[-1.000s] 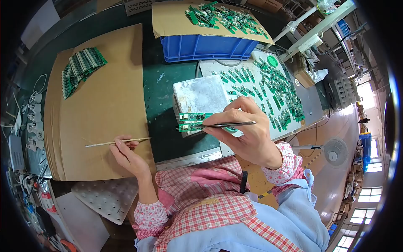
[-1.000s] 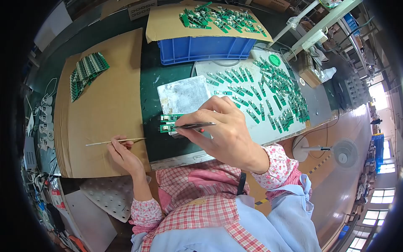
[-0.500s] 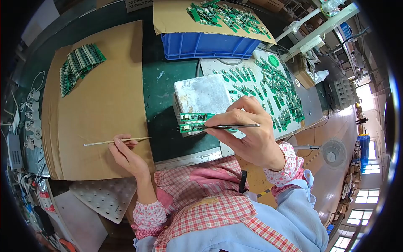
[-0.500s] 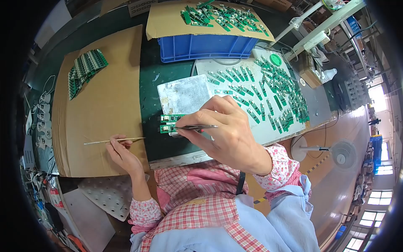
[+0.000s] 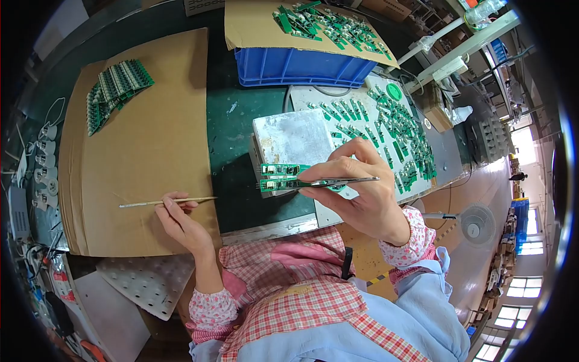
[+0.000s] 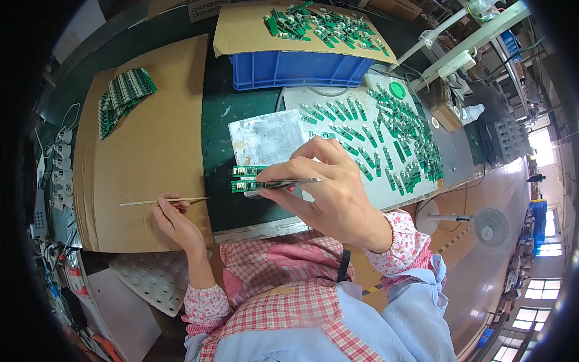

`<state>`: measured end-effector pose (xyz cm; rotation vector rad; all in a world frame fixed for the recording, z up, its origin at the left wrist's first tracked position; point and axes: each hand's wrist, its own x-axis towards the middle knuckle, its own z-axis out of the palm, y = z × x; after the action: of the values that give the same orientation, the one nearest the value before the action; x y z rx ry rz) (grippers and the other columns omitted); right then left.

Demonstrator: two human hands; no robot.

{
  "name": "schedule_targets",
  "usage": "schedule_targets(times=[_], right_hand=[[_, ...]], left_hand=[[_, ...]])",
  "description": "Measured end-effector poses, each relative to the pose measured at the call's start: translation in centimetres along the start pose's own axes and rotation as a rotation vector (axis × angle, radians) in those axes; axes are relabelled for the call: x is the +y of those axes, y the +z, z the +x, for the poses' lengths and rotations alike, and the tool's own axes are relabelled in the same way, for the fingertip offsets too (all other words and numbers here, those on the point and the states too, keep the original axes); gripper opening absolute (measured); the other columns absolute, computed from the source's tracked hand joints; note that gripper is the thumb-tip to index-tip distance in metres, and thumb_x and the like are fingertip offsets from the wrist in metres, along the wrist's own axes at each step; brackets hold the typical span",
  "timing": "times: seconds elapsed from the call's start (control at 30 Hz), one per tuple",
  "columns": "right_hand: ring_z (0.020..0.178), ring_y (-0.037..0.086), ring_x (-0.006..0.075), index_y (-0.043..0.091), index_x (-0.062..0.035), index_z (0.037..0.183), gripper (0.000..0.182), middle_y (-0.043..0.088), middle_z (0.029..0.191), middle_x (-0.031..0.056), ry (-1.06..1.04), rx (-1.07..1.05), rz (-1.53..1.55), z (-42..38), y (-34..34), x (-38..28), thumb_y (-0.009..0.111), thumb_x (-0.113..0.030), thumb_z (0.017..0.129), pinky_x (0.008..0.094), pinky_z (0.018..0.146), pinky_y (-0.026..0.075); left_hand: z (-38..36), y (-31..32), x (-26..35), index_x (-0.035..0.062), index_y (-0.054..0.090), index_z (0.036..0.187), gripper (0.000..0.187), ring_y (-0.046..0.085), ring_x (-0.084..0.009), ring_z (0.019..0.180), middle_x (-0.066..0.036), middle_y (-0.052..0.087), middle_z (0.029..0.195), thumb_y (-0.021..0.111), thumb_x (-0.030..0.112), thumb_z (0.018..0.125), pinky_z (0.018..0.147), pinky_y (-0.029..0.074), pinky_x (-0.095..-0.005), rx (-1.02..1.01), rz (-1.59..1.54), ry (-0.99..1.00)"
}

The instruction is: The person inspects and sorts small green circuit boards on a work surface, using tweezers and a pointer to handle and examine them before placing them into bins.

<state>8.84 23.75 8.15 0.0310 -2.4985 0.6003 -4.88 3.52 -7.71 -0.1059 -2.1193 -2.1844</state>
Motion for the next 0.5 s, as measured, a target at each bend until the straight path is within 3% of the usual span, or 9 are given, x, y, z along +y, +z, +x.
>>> schedule_targets(times=[0.07,0.17,0.5], right_hand=[[0.077,0.054,0.0164,0.074,-0.0099,0.087,0.025,0.07,0.089,-0.0053,0.039,-0.05,-0.021,-0.01,-0.28,-0.33,0.083,-0.007,0.064,0.0287,0.064,0.045],[0.07,0.053,0.0161,0.072,-0.0127,0.088,0.026,0.065,0.08,-0.0051,-0.019,0.007,-0.003,0.07,0.1,0.07,0.082,-0.009,0.065,0.0311,0.062,0.041],[0.072,0.053,0.016,0.073,-0.0118,0.087,0.025,0.067,0.082,-0.0049,0.001,-0.014,-0.011,0.04,0.07,-0.04,0.082,-0.008,0.064,0.0303,0.062,0.042]], left_hand=[[0.02,0.02,-0.06,0.0046,0.05,0.093,0.029,0.05,-0.0097,0.07,-0.004,0.054,0.085,0.036,0.028,0.104,0.068,0.042,-0.0249,0.005,-0.006,0.001],[0.01,0.06,0.07,0.0049,0.05,0.093,0.029,0.05,-0.0094,0.07,-0.003,0.054,0.085,0.036,0.028,0.104,0.068,0.042,-0.0246,-0.001,-0.005,0.006],[-0.01,0.0,0.08,0.0055,0.051,0.094,0.029,0.05,-0.0088,0.069,-0.002,0.054,0.085,0.036,0.028,0.104,0.067,0.041,-0.0242,-0.002,0.014,0.005]])
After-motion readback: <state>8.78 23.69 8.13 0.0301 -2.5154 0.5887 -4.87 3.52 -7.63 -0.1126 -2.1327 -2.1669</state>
